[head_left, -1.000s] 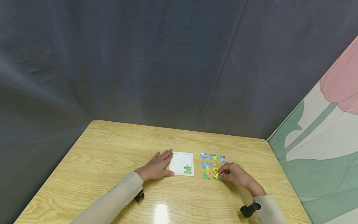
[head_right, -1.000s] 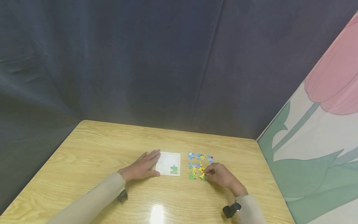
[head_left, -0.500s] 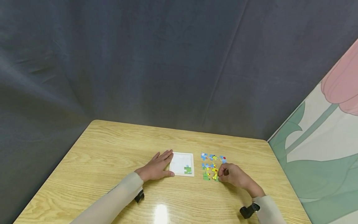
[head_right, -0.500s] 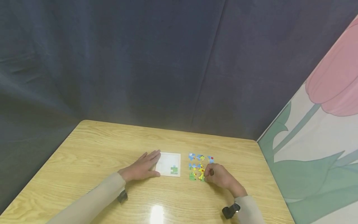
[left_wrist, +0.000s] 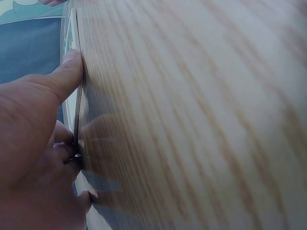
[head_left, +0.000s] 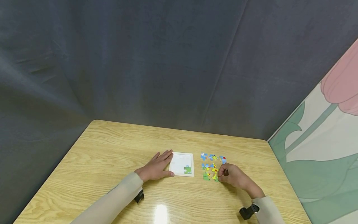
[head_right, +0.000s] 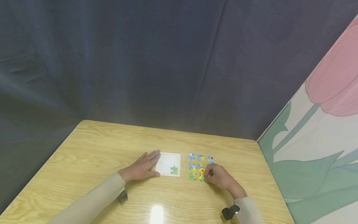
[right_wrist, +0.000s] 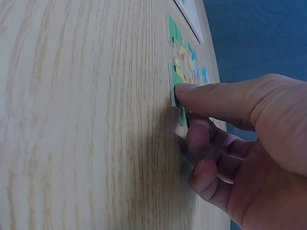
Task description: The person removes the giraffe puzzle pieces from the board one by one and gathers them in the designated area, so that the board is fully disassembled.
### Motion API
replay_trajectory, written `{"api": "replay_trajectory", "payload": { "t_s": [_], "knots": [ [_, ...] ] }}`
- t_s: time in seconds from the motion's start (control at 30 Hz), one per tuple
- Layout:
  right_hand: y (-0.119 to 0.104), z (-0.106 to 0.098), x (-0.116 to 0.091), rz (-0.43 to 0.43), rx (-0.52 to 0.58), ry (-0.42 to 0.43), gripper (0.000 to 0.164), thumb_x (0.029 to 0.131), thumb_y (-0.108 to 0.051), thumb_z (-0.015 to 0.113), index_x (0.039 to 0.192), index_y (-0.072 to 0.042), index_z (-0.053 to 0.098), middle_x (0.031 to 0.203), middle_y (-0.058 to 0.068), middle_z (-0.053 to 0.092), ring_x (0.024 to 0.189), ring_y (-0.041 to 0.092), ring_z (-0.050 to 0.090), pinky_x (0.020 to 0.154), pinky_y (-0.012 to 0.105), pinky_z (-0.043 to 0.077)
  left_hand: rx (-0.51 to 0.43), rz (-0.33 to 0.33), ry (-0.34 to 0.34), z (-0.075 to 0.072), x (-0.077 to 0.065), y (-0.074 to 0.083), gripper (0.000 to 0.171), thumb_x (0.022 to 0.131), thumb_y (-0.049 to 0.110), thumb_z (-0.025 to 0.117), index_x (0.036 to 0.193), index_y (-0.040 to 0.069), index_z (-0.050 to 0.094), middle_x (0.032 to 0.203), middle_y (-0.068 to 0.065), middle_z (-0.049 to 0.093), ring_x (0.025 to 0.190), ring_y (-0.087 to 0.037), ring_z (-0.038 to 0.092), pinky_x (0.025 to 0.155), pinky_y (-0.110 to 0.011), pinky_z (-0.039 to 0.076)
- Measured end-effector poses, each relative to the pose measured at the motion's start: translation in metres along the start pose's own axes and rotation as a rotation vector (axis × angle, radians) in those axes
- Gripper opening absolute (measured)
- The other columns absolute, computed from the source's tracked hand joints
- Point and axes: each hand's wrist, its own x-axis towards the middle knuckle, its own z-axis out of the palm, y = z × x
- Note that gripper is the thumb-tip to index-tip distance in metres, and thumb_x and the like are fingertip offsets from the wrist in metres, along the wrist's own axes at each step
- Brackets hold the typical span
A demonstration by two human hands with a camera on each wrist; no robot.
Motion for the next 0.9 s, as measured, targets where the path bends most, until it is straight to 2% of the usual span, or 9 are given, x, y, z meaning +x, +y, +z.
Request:
{"api": "replay_trajectory", "payload": {
  "t_s": [0.23,0.6,0.9],
  "knots": [
    [0.0012,0.0004,0.0004,0.000,-0.001,0.001,0.013,0.093,-0.005,0.079,0.091,-0.009,0.067,0.092,0.002,0.062,0.076,0.008,0.049,0.061,0.021,0.042,0.001,-0.015,-0.008,0.0025,0.0017,-0.0020,0.093,0.105,0.050,0.064,0.170,0.003,0.018,0.182,-0.011,0.005,0.170,-0.032,0.007,0.138,-0.059,0.000],
    [0.0012,0.0009,-0.0004,-0.011,0.011,-0.002,0.013,0.094,-0.004,0.079,0.091,-0.008,0.067,0.092,0.003,0.062,0.075,0.008,0.049,0.061,0.021,0.042,0.003,0.013,0.003,-0.0007,-0.0022,0.0018,0.089,0.107,0.049,0.062,0.169,-0.001,0.022,0.181,-0.017,0.010,0.169,-0.037,0.012,0.137,-0.063,0.004],
    [0.0026,-0.0022,0.0005,-0.012,-0.009,0.005,0.012,0.095,-0.005,0.078,0.092,-0.011,0.068,0.093,0.001,0.065,0.077,0.007,0.050,0.064,0.021,0.044,0.010,-0.013,-0.006,-0.0009,-0.0005,0.0029,0.090,0.106,0.049,0.062,0.170,0.001,0.021,0.181,-0.014,0.009,0.170,-0.033,0.011,0.138,-0.060,0.004]
  ]
}}
